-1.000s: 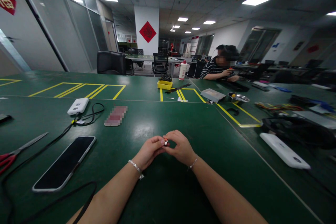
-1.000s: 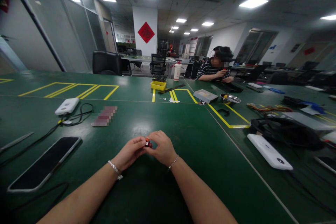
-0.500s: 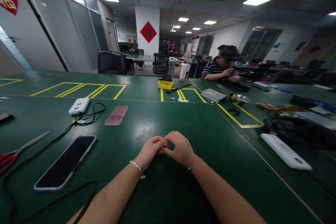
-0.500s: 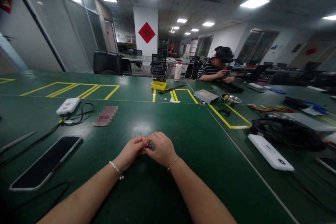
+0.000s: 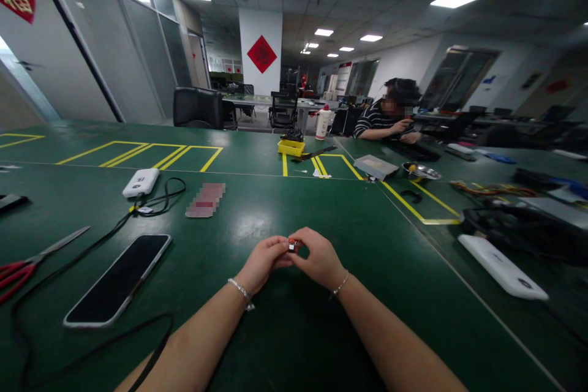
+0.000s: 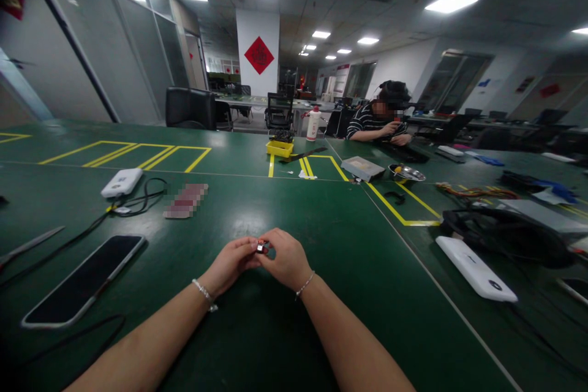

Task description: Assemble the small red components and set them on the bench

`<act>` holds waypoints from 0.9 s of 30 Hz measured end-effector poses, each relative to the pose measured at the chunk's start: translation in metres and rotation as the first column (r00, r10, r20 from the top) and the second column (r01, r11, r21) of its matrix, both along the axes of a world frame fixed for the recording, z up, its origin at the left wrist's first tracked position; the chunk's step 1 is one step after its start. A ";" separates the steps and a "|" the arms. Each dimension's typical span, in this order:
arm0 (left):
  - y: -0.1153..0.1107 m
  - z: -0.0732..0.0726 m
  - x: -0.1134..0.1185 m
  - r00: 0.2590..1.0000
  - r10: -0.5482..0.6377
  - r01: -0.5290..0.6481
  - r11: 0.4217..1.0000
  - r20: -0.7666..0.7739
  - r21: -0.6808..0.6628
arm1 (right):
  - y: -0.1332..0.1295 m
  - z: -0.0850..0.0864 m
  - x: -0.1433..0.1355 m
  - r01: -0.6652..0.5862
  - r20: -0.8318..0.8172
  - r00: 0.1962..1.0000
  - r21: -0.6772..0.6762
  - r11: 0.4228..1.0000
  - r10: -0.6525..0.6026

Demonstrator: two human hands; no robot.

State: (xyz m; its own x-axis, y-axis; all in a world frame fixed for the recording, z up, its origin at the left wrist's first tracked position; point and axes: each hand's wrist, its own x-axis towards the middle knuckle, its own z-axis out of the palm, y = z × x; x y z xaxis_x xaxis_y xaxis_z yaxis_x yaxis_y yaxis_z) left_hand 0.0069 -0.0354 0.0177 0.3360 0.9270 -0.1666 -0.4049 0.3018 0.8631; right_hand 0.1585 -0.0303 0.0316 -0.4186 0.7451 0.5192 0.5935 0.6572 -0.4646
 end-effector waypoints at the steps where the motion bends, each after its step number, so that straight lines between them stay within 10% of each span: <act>1: 0.000 -0.001 0.000 1.000 -0.002 0.002 1.000 -0.003 0.000 | 0.000 0.000 0.000 0.001 -0.002 1.000 -0.001 1.000 -0.001; 27: 0.001 0.000 0.003 0.988 0.045 -0.040 0.999 -0.149 0.034 | -0.004 -0.004 -0.007 0.036 0.063 0.997 0.051 0.998 -0.039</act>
State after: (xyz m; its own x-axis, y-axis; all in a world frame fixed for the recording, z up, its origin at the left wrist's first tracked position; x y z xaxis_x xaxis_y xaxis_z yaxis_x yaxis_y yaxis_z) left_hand 0.0100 -0.0343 0.0179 0.2695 0.9455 -0.1828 -0.2826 0.2591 0.9236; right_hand 0.1520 -0.0340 0.0280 -0.4240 0.7349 0.5294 0.6457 0.6551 -0.3923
